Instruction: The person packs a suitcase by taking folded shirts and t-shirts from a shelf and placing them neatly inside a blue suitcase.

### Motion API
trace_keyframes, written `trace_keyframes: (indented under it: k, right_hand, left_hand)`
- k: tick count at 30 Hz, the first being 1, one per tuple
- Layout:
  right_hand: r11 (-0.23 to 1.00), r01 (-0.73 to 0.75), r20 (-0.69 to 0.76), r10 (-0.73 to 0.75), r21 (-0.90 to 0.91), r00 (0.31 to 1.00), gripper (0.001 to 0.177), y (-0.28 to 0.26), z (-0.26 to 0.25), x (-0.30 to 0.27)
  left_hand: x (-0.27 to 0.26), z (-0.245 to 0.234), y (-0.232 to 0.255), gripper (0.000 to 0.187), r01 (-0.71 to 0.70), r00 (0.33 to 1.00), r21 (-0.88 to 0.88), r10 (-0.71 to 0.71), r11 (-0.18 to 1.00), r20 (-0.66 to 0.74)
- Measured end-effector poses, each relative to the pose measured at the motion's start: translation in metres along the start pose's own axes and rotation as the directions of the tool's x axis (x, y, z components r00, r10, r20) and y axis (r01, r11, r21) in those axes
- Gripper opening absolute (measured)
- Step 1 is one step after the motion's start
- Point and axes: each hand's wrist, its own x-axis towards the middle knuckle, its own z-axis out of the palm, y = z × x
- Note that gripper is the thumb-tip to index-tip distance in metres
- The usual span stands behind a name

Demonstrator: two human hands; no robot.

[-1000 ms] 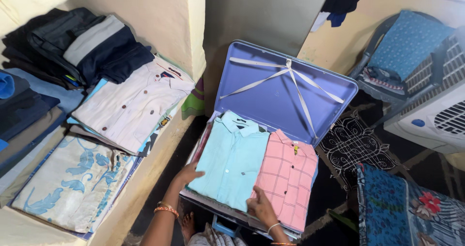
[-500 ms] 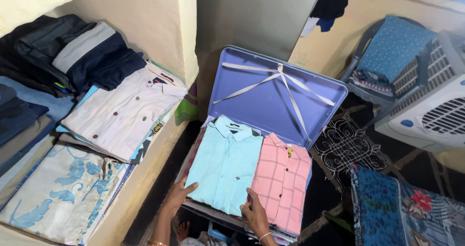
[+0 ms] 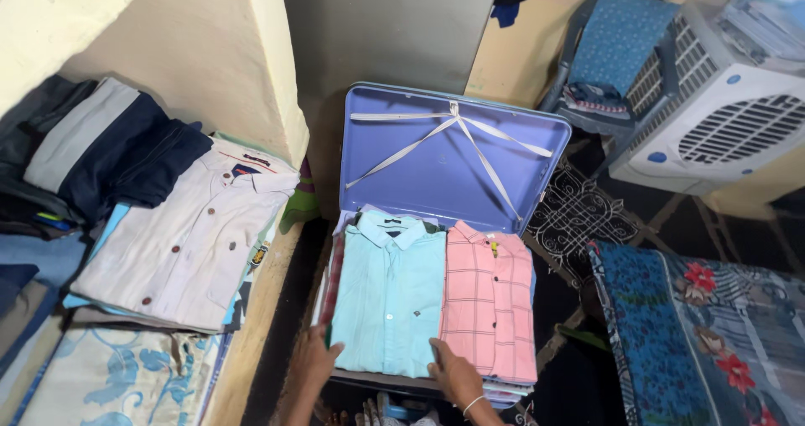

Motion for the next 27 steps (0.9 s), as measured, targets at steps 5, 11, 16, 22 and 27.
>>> trace_keyframes:
  k: [5, 11, 16, 22, 27]
  right_hand:
    - [0.992, 0.056, -0.305, -0.088, -0.111, 0.948, 0.037, -0.022, -0.001, 0.0]
    - [0.921, 0.389, -0.517, -0.332, 0.001, 0.789, 0.05, -0.043, 0.026, 0.028]
    - [0.914, 0.405, -0.483, -0.372, -0.04, 0.793, 0.057, -0.08, 0.033, 0.061]
    - [0.966, 0.121, -0.483, -0.221, -0.228, 0.847, 0.084, -0.116, 0.018, 0.121]
    - [0.98, -0.035, -0.418, -0.051, -0.197, 0.907, 0.107, -0.112, -0.001, 0.159]
  left_hand:
    - [-0.018, -0.002, 0.069, 0.085, -0.272, 0.955, 0.166, 0.287, 0.948, -0.074]
    - [-0.034, 0.024, 0.101, 0.087, -0.669, 0.743, 0.3, 0.628, 0.68, 0.232]
    - [-0.026, 0.023, 0.095, 0.103, -0.64, 0.763, 0.273, 0.552, 0.718, 0.336]
    - [-0.026, 0.004, 0.104, 0.116, -0.606, 0.749, 0.315, 0.391, 0.73, 0.535]
    - [-0.022, 0.004, 0.096, 0.116, -0.591, 0.76, 0.276, 0.409, 0.758, 0.505]
